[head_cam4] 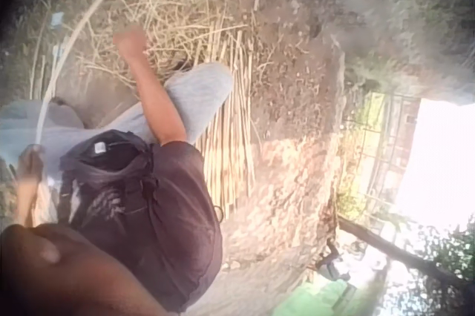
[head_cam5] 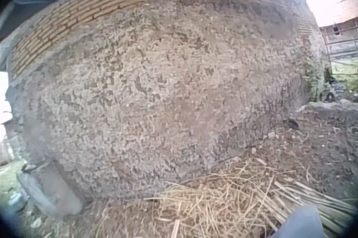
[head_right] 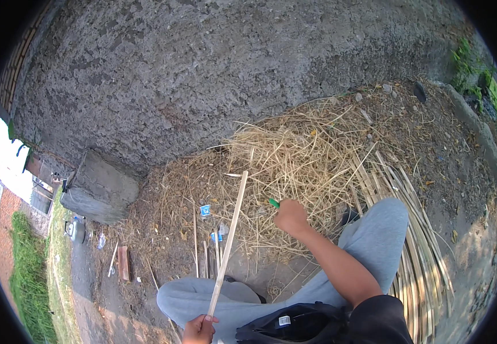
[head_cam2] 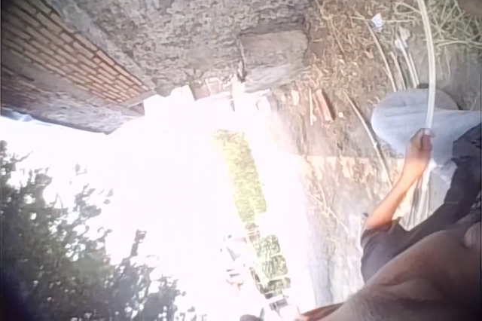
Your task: The person uses a utility knife to shave a thin strip of bamboo by repeatedly sliding the blade along its length.
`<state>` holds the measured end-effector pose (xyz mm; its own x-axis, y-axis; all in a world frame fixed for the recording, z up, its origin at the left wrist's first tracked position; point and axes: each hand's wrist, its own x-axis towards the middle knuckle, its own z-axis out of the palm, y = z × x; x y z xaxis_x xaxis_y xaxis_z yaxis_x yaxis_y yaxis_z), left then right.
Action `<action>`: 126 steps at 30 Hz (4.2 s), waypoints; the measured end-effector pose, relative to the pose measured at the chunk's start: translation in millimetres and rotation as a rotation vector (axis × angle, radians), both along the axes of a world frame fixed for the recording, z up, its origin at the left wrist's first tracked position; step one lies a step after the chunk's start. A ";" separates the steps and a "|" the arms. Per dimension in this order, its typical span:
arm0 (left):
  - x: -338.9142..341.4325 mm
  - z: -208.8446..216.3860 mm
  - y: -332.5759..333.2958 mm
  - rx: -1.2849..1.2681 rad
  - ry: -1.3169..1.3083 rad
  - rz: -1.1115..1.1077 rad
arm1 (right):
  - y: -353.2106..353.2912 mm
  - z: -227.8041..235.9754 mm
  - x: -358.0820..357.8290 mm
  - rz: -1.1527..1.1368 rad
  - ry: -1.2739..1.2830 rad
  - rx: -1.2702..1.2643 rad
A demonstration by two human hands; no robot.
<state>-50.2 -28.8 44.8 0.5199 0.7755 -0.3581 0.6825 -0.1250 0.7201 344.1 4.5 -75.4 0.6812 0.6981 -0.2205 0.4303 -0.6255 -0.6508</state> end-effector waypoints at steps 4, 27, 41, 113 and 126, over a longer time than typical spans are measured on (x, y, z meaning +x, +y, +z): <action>29.6 -27.9 17.0 0.156 -0.051 -0.105 | -8.0 47.4 -24.1 0.050 0.028 0.279; 114.3 -19.9 10.1 0.282 0.047 -0.178 | -25.9 21.2 -52.5 0.283 -0.524 0.179; 31.9 -13.9 -19.2 0.099 0.250 -0.178 | -8.6 7.1 46.4 -0.006 -0.461 -0.008; 53.8 -29.8 -4.0 -0.541 -0.330 0.308 | -43.4 38.9 -90.9 0.422 -0.408 0.336; 51.2 -9.5 -8.9 -0.730 -0.297 0.348 | -28.6 33.3 -56.7 0.230 -0.487 0.235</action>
